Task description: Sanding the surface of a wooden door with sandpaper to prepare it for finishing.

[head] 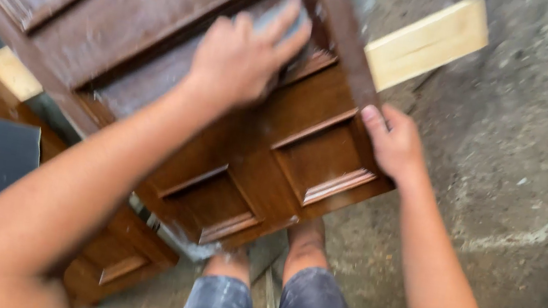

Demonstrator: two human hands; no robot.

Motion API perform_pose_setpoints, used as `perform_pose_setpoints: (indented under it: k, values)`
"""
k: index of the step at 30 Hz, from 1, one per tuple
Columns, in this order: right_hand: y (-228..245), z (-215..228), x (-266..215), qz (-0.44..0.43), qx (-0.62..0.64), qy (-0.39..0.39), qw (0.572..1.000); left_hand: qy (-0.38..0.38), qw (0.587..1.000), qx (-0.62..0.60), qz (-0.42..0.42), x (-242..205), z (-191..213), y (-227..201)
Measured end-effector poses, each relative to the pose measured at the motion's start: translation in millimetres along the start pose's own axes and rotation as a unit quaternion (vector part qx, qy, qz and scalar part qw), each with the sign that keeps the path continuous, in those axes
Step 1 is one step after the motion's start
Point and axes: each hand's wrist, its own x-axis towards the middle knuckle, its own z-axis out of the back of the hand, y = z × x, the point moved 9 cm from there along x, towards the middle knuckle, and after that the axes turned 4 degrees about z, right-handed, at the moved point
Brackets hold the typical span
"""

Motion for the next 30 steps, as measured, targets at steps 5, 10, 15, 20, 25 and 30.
perform_pose_setpoints:
  k: [5, 10, 15, 20, 25, 30]
  values:
    - [16, 6, 2, -0.018, 0.01, -0.031, 0.999, 0.032, 0.998, -0.046, 0.003, 1, -8, 12]
    - [41, 12, -8, -0.098, 0.03, 0.022, 0.994, 0.142, 0.987, -0.077, 0.014, -6, -20, -1]
    - [42, 11, -7, -0.09, 0.036, 0.028, 0.995, 0.182, 0.98, -0.071, 0.031, -2, -21, 28]
    - [31, 6, -6, -0.079, 0.038, 0.023, 0.996, 0.173, 0.983, -0.054, 0.022, -9, -29, 10]
    - [53, 14, -7, -0.07, 0.043, 0.028, 0.996, 0.205, 0.975, -0.086, 0.01, -22, -15, 24]
    - [49, 14, -6, -0.068, 0.046, 0.03, 0.996, 0.226, 0.97, -0.091, 0.006, -36, -21, 33]
